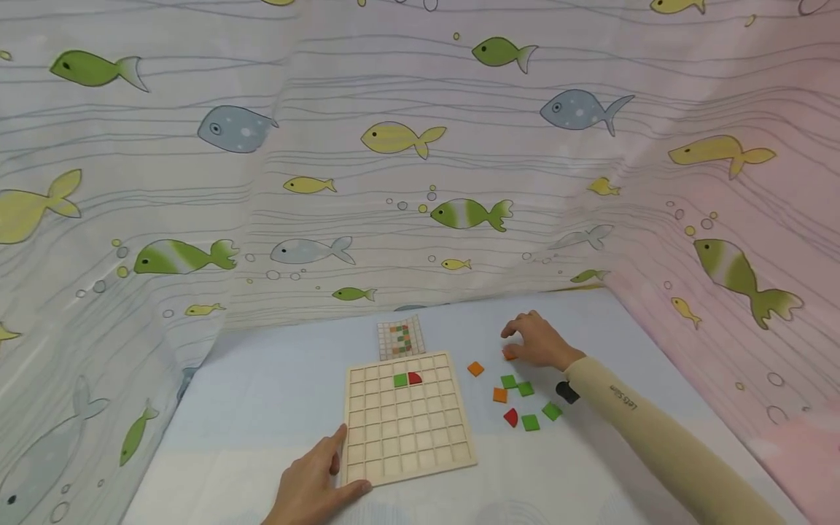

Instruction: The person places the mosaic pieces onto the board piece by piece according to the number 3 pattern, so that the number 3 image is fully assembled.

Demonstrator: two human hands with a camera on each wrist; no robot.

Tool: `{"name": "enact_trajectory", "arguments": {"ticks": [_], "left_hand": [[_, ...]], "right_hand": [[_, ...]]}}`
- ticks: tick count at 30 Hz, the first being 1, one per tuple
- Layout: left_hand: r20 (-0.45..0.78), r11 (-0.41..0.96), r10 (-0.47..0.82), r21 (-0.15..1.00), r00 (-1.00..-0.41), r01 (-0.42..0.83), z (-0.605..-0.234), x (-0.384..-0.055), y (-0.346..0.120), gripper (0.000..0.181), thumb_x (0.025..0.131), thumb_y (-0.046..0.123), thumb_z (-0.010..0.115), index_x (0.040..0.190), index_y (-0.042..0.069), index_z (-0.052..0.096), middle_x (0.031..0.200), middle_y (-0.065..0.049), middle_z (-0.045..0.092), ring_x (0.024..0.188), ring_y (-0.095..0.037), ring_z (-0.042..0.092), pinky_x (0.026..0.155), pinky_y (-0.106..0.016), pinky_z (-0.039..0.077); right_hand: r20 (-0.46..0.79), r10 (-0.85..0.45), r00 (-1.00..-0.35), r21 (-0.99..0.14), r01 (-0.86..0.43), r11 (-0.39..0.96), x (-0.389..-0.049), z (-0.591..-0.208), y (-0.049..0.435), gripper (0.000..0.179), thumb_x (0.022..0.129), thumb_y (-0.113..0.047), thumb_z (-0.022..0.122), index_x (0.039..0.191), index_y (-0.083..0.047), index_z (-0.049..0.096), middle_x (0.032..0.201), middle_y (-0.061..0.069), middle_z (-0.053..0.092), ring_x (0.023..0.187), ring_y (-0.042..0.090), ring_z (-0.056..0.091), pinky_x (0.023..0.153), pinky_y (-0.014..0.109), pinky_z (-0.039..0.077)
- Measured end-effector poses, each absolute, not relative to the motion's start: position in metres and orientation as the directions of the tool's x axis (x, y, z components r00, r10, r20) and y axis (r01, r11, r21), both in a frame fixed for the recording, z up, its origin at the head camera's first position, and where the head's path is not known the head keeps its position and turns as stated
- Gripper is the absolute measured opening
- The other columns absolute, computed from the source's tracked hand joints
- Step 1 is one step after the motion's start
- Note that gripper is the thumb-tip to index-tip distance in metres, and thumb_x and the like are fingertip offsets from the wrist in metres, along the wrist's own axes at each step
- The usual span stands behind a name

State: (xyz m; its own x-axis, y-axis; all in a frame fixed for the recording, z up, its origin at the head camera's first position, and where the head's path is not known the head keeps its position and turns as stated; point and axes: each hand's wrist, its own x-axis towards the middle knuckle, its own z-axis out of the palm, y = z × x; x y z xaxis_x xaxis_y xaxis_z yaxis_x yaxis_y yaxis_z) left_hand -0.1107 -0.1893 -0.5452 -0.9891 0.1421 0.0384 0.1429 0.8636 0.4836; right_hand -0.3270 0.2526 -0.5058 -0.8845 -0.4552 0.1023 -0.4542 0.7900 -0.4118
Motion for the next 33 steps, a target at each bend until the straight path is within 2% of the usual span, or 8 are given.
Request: {"name": "enact_trajectory", "arguments": {"ticks": [10,15,25,33], "left_hand": [[0.063,0.873,0.132,0.465,-0.989,0.146,-0.547,-0.112,-0.190,0.109,0.073,0.062,0.090,0.151,-0.003,0.053,0.079,0.013,0.045,0.060,0.002,0.033,0.052,-0.021,0.031],[0.063,0.869,0.135,0.471,-0.989,0.148,-0.548,-0.112,-0.190,0.109,0.073,0.062,0.090,0.151,-0.003,0.053,0.079,0.013,0.044,0.059,0.002,0.032,0.052,-0.020,0.031],[0.021,0.865,0.126,0.488,-0.992,0.120,-0.546,-0.112,-0.189,0.112,0.074,0.064,0.089,0.152,-0.005,0.051,0.079,0.011,0.045,0.059,0.000,0.034,0.051,-0.021,0.031],[0.009,0.865,0.117,0.491,-0.993,0.106,-0.546,-0.112,-0.188,0.112,0.073,0.064,0.089,0.153,-0.004,0.051,0.079,0.011,0.046,0.059,0.000,0.035,0.051,-0.022,0.032]], "right_hand": [[0.042,-0.439,-0.898,-0.410,-0.416,0.812,-0.326,-0.522,0.273,0.033,0.092,-0.017,0.084,0.121,-0.003,0.076,0.116,0.010,0.075,0.106,0.030,0.058,0.095,0.048,0.048],[0.064,-0.440,-0.896,-0.411,-0.426,0.806,-0.324,-0.533,0.276,0.033,0.091,-0.015,0.084,0.121,-0.006,0.077,0.111,0.006,0.073,0.104,0.025,0.058,0.095,0.047,0.048],[0.085,-0.446,-0.891,-0.446,-0.435,0.783,-0.324,-0.539,0.269,0.029,0.090,-0.015,0.084,0.118,-0.009,0.079,0.110,0.002,0.074,0.105,0.025,0.059,0.095,0.048,0.048],[0.105,-0.446,-0.889,-0.430,-0.445,0.786,-0.322,-0.538,0.270,0.027,0.091,-0.012,0.084,0.117,-0.008,0.078,0.109,0.004,0.073,0.104,0.025,0.060,0.094,0.049,0.049]]}}
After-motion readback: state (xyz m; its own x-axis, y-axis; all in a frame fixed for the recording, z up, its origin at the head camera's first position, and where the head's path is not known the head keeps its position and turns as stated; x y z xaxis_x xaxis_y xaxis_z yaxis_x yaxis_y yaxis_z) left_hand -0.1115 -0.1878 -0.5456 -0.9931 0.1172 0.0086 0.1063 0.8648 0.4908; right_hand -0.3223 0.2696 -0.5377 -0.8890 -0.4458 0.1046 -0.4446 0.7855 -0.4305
